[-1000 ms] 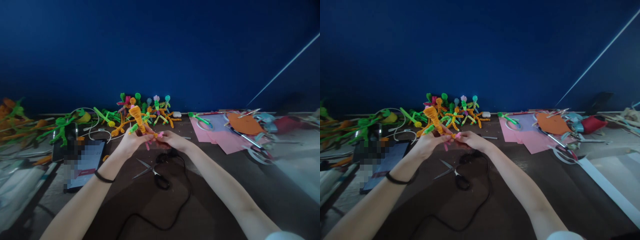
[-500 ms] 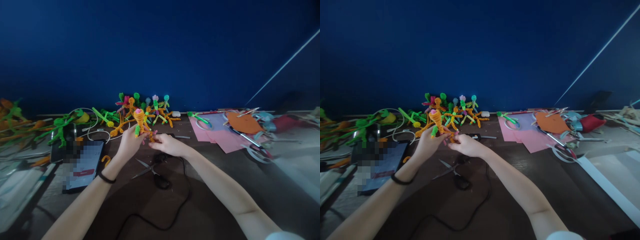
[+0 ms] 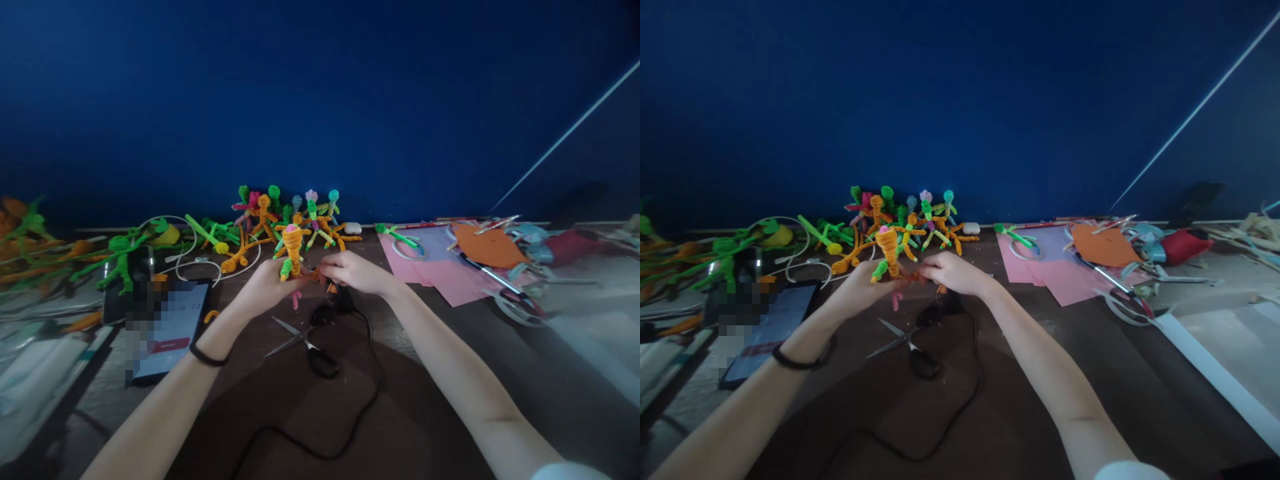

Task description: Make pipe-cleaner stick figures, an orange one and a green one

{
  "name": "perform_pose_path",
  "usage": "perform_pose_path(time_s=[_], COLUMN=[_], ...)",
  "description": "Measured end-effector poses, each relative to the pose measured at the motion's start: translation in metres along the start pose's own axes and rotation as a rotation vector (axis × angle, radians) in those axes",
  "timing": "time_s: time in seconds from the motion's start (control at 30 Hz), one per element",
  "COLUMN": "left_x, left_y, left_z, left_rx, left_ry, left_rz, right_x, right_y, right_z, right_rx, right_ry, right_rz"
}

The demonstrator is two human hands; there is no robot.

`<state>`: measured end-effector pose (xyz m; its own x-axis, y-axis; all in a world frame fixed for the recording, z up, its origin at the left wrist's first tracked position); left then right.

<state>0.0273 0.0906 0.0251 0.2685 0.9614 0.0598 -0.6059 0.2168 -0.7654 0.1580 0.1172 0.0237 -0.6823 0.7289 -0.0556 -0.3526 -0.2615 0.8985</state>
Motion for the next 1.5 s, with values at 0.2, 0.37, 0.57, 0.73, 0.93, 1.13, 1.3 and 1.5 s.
perform_pose_path(time_s=[0.2, 0.37, 0.57, 0.73, 0.93, 1.13, 1.3, 1.5], left_x=[-0.001, -0.003, -0.005, -0.002, 0.001, -0.002, -0.006, -0.006], left_y=[-0.001, -0.006, -0.009, -0.002, 0.011, 0.009, 0.005, 0.001], left_z=[-0.001, -0.001, 0.0, -0.001, 0.005, 0.016, 0.021, 0.017], left_rx=[-0.212, -0.342, -0.573, -0.755, -0.702, -0.49, -0.161, 0.175], left_ry=[0.016, 0.001, -0.034, -0.121, -0.365, -0.525, -0.588, -0.476], left_rz=[-0.024, -0.037, -0.035, -0.019, 0.006, -0.004, -0.061, -0.107], right_x=[-0.002, -0.001, 0.005, 0.013, 0.017, 0.016, 0.01, 0.002], right_y=[0.005, 0.003, -0.005, -0.016, -0.012, -0.008, -0.005, 0.01], right_z=[0.002, 0.0, -0.012, -0.028, -0.032, -0.033, -0.028, -0.022], right_rx=[0.096, 0.258, 0.501, 0.693, 0.765, 0.601, 0.299, -0.117], right_ry=[0.046, 0.03, 0.101, 0.133, -0.04, -0.095, -0.159, -0.255], right_rz=[0.055, 0.009, 0.044, 0.029, 0.057, 0.092, 0.141, 0.181])
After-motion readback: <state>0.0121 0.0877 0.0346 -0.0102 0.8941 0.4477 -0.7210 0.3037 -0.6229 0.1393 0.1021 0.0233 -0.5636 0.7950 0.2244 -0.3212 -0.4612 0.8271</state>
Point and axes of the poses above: each hand's wrist, its own x-axis towards the middle knuckle, its own z-axis out of the back of the hand, y = z × x, the point moved 6 cm from there along x, towards the middle knuckle, and after that the axes turned 9 degrees about x, right-handed, at the moved point
